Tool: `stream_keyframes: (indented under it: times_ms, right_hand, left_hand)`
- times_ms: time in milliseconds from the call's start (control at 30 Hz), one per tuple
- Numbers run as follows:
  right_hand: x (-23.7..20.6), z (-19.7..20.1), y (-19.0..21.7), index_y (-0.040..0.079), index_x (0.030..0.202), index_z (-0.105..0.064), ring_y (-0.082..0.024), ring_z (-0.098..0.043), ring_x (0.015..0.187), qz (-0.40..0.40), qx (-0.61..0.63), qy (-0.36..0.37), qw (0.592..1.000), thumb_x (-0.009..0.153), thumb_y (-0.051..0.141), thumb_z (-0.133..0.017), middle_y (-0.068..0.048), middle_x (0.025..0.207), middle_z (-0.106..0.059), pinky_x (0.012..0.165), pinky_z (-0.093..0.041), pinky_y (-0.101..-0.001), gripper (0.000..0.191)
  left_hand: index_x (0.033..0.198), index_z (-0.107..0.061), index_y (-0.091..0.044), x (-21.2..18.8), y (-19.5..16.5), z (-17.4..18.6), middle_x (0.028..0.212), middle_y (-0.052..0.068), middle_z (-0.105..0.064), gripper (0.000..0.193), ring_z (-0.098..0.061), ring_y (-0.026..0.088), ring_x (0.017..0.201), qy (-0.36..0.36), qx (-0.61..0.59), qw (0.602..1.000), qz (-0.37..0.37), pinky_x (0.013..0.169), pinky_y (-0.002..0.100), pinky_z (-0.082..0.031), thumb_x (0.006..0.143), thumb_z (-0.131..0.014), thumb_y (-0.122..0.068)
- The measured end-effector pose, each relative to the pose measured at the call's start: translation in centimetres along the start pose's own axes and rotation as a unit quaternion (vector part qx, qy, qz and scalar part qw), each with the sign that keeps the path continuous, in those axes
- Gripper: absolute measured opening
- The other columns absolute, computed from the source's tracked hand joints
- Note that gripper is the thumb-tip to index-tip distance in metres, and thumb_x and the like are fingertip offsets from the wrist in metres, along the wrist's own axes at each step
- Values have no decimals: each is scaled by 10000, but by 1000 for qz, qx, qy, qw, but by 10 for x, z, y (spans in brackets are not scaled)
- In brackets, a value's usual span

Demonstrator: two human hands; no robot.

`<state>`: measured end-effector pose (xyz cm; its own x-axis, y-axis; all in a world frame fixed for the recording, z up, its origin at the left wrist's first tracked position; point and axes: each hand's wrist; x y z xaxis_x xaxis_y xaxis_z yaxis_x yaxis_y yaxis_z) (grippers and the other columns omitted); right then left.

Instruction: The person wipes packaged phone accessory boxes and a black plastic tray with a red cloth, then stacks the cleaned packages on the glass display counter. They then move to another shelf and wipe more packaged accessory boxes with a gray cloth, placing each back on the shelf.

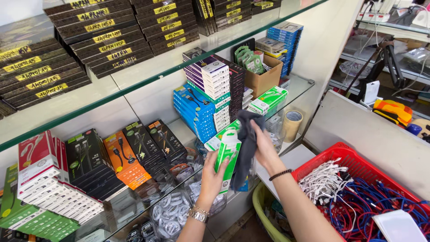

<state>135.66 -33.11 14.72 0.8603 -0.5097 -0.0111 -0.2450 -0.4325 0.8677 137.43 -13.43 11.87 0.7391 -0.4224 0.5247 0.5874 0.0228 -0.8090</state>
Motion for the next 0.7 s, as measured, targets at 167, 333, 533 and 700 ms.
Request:
stream_keyframes:
  times_ms: [167,333,533,700]
  right_hand:
    - [-2,-22,-53,44,1324,-623,-147,-611,1018,25,0,-86,996,1008,292,-604,-42,1137,-680,880,-494,-311,402]
    - [-49,-2,-83,12,1416,-508,-208,-592,1226,229,-255,-21,939,996,125,-565,-92,1287,-641,1061,-438,-327,439]
    - [-64,21,-44,65,1496,-419,-216,-518,1351,176,-294,-20,939,953,82,-574,-133,1442,-562,1131,-390,-342,565]
    - [-52,21,-32,32,1561,-372,-296,-323,1464,318,-500,48,804,859,32,-654,-196,1602,-369,1174,-247,-404,757]
  left_hand:
    - [1280,-623,1,20,-6,-14,1169,125,-649,344,-631,236,1100,-56,-92,993,42,969,344,-488,988,-647,-181]
    - [1337,-596,-20,57,-4,-19,1273,91,-669,395,-611,167,1106,-141,-359,909,158,924,323,-502,976,-641,-177]
    - [1491,-366,-88,72,7,-29,1458,93,-525,563,-569,178,1239,-203,-336,908,146,987,316,-503,994,-588,-232]
    - [1491,-376,-38,71,9,-66,1467,134,-517,560,-487,227,1321,-158,-322,918,170,1097,369,-385,1022,-582,-266]
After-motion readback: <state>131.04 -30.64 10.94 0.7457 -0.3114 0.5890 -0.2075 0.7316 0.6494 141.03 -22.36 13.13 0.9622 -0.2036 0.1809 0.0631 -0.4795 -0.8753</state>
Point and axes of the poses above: each hand's wrist, its own x-axis towards the middle knuckle, its own z-axis out of the back of the hand, y = z × x
